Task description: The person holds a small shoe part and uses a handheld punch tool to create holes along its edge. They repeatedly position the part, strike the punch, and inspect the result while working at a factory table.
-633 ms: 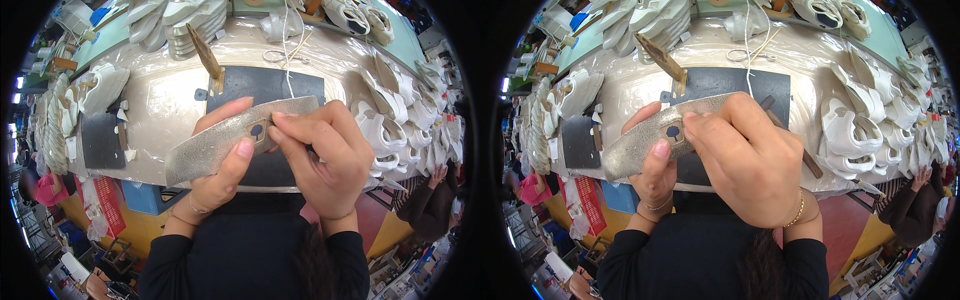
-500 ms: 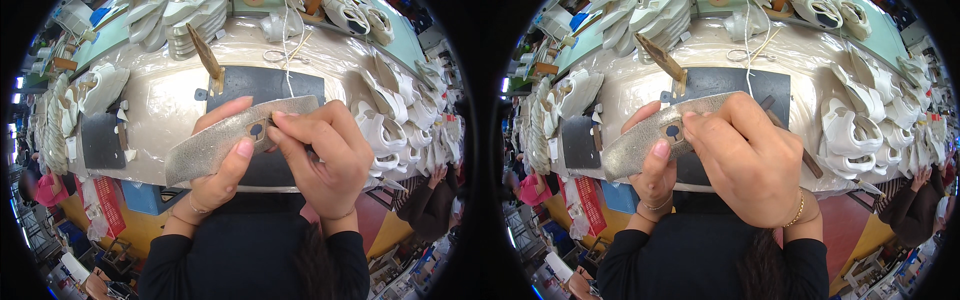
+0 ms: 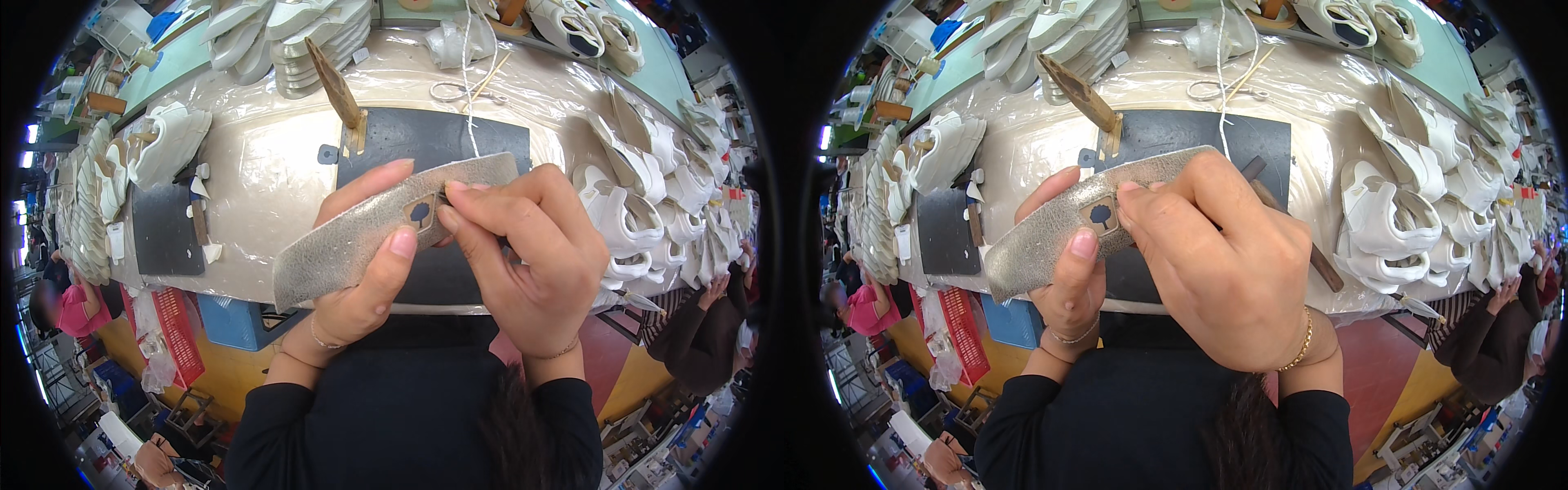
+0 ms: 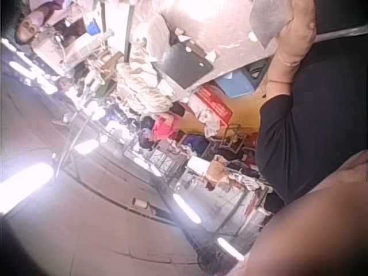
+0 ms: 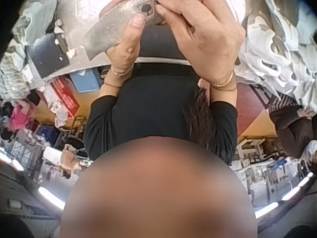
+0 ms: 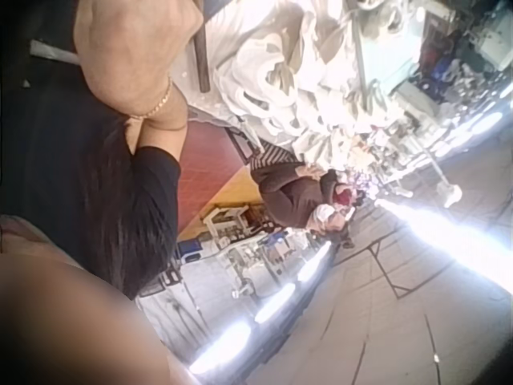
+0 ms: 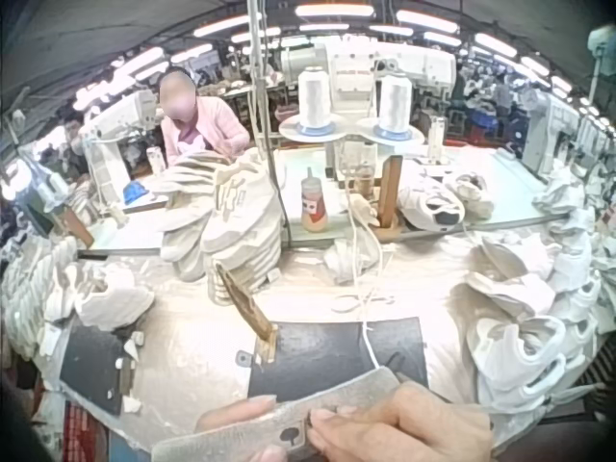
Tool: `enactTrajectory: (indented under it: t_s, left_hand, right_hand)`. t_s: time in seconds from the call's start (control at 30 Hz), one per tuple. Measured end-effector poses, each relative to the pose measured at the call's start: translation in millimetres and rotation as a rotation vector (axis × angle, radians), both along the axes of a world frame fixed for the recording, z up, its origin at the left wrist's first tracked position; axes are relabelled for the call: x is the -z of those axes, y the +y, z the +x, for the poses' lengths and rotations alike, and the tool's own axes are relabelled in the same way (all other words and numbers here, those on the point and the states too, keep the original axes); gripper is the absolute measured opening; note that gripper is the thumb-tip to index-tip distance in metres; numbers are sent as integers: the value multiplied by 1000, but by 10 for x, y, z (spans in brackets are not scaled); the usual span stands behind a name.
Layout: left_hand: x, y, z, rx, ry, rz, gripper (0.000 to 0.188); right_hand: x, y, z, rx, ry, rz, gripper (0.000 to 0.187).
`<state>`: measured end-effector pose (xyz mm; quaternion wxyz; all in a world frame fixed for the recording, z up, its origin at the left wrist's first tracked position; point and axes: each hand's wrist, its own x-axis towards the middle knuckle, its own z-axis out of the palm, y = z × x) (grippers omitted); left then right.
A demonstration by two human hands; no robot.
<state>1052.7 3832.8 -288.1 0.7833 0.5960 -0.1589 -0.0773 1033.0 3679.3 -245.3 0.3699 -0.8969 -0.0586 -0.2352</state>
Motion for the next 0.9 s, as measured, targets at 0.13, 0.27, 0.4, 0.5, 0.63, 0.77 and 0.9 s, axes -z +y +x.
enactTrajectory:
  t_s: [0.13,0.27,0.4,0.5,0.63,0.77,0.9]
  left_hand:
    - [-46,-82,-50,-134,141,-9,55]
    - [-54,-62,-53,-71,94,28,53]
    - [-1,-35,-4,18,-111,-15,46]
    - [30,-38,46,-23,-314,156,41]
    - [43,-86,57,-130,-567,331,35]
    - [48,-104,53,-168,-638,406,34]
    - [61,-94,72,-143,-546,381,36]
  right_hand:
    - [7,0,1,2,-6,-2,17]
    - [11,0,-6,1,2,14,17]
    - [16,-7,-5,6,-13,-22,17]
    - [31,-6,6,15,-33,-32,16]
    - [44,-2,1,46,-37,-20,16]
    - [78,-9,10,57,-49,28,15]
    - [119,-28,45,25,-60,52,16]
